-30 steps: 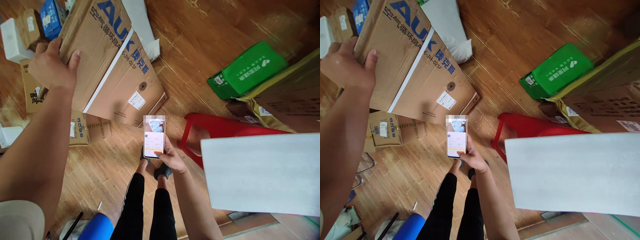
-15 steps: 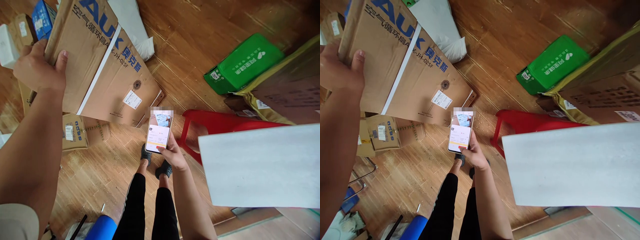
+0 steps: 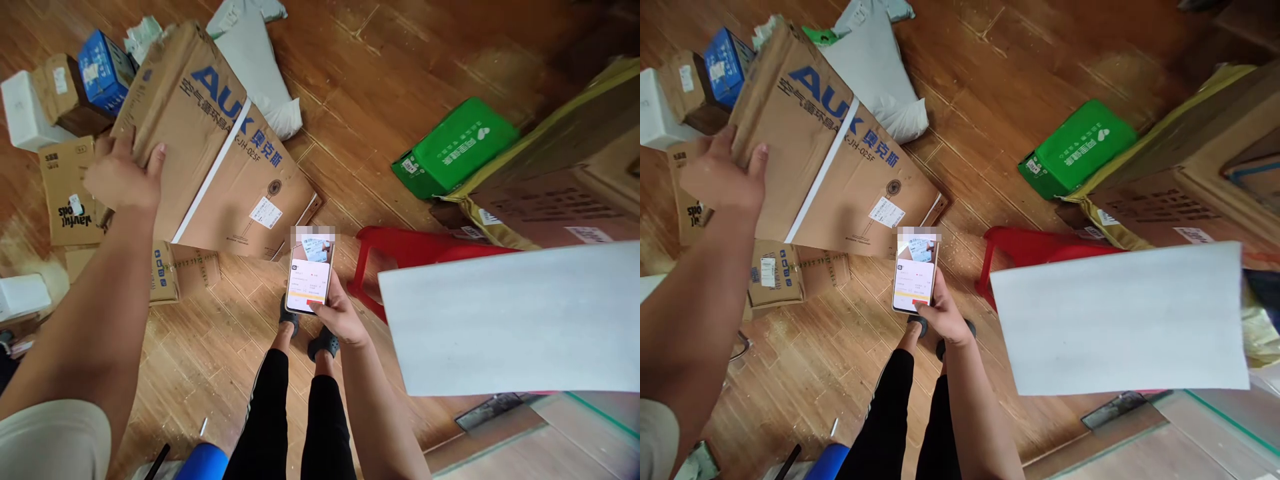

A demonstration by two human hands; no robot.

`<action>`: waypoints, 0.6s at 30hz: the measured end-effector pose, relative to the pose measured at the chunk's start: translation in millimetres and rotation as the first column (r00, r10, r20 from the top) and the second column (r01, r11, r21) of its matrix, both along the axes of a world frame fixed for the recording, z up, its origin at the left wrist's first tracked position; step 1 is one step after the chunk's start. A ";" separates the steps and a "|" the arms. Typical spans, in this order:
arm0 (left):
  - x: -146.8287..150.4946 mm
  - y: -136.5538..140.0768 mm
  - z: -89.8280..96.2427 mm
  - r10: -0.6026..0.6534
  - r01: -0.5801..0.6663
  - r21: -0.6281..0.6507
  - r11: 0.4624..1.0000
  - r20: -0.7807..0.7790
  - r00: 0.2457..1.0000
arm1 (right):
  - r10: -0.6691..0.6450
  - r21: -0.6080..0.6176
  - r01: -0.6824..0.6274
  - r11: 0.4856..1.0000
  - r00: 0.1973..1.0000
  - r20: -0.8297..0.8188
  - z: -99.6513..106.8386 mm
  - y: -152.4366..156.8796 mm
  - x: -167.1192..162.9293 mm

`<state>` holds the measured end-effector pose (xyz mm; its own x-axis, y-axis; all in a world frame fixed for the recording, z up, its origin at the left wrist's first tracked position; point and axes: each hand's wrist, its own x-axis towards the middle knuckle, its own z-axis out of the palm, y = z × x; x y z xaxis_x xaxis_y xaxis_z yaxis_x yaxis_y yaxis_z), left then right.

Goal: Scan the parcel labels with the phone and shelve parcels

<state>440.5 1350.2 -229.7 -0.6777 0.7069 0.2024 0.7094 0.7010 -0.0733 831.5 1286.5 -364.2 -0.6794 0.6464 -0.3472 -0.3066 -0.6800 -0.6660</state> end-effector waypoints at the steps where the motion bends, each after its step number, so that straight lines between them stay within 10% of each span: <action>1: 2.9 -1.8 0.3 -0.006 0.006 0.001 1.000 0.011 1.000 | -0.005 0.007 0.005 1.000 1.000 0.008 6.4 0.3 1.1; 18: 32.1 -13.0 1.7 -0.027 0.027 0.004 1.000 -0.049 0.998 | -0.140 0.008 0.140 0.990 0.990 0.028 54.5 -35.1 53.2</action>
<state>472.6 1337.2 -228.0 -0.6474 0.7239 0.2383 0.7240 0.6819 -0.1046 884.7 1251.3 -309.7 -0.5720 0.7366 -0.3609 -0.3796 -0.6278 -0.6795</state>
